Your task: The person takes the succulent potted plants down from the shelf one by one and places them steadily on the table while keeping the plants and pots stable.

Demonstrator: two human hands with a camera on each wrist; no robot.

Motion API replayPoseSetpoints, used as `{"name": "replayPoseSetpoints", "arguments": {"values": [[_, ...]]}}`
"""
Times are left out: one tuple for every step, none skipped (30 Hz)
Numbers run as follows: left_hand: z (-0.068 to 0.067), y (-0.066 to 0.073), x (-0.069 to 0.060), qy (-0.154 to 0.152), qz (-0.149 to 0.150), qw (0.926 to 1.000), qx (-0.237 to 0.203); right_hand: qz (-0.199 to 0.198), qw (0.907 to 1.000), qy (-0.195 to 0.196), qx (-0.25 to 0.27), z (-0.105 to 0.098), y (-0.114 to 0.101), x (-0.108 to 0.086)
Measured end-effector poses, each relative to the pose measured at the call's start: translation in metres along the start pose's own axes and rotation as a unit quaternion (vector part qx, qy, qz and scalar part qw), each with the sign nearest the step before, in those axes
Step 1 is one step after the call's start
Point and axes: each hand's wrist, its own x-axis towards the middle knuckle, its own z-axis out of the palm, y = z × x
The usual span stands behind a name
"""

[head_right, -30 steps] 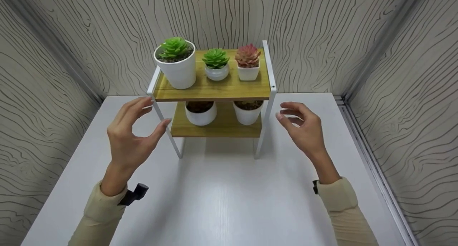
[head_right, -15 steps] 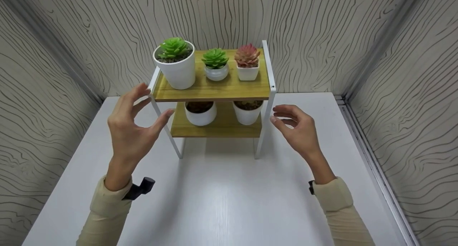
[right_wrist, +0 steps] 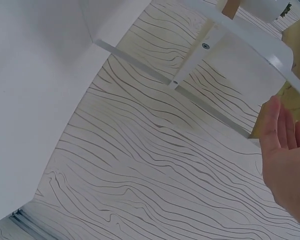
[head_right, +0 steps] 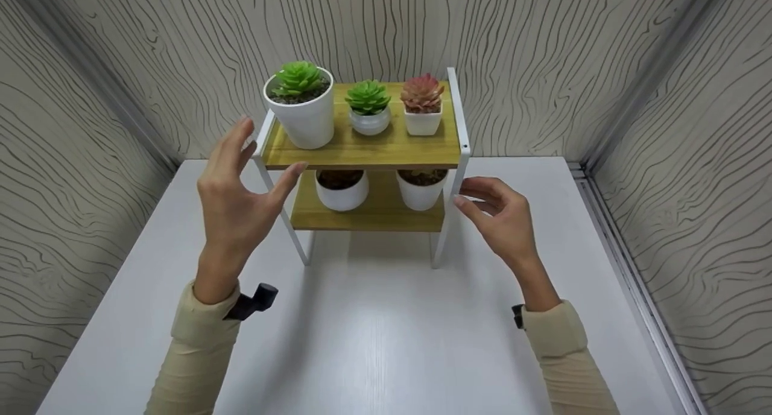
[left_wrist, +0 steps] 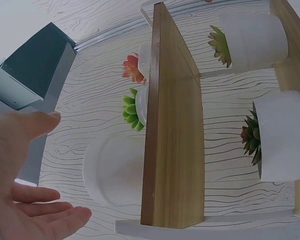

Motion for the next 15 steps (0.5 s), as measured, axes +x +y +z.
{"name": "replayPoseSetpoints", "arguments": {"values": [[0.002,0.0,0.001,0.001,-0.001,1.0,-0.002,0.0,1.0,0.002,0.001,0.0,0.0,0.0],[0.003,0.0,0.003,0.003,-0.003,1.0,-0.003,-0.001,1.0,0.002,0.008,0.0,-0.001,0.001],[0.005,0.0,0.004,0.005,-0.004,1.0,-0.006,-0.003,0.9999,0.002,0.016,0.001,-0.001,0.001],[0.007,0.0,0.006,0.006,-0.006,0.9999,-0.009,-0.005,0.9996,0.002,0.027,0.001,-0.002,0.002],[0.009,0.0,0.008,0.006,-0.007,0.9999,-0.012,-0.009,0.9993,0.001,0.037,0.001,-0.002,0.003],[0.01,0.0,0.009,0.005,-0.009,0.9998,-0.015,-0.014,0.9986,-0.001,0.051,0.001,-0.001,0.003],[0.012,0.0,0.011,0.004,-0.012,0.9998,-0.018,-0.018,0.9976,-0.002,0.066,0.001,-0.001,0.003],[0.014,0.001,0.013,0.004,-0.014,0.9997,-0.021,-0.022,0.9962,-0.002,0.085,0.001,-0.001,0.004],[0.016,0.001,0.015,0.005,-0.016,0.9996,-0.022,-0.025,0.9943,-0.004,0.103,0.001,-0.001,0.004],[0.017,0.001,0.017,0.006,-0.019,0.9996,-0.022,-0.029,0.9924,-0.005,0.119,0.001,-0.001,0.004],[0.019,0.001,0.019,0.008,-0.023,0.9995,-0.021,-0.031,0.9907,-0.006,0.132,0.0,-0.001,0.004],[0.02,0.001,0.02,0.01,-0.027,0.9994,-0.02,-0.033,0.9888,-0.009,0.146,0.0,-0.001,0.004],[0.021,0.001,0.022,0.012,-0.031,0.9993,-0.019,-0.034,0.9875,-0.011,0.154,0.0,-0.001,0.004],[0.023,0.001,0.023,0.011,-0.035,0.9992,-0.017,-0.035,0.9862,-0.013,0.161,0.0,-0.001,0.004],[0.024,0.001,0.025,0.01,-0.039,0.9991,-0.013,-0.036,0.9851,-0.015,0.167,0.0,-0.001,0.004]]}}
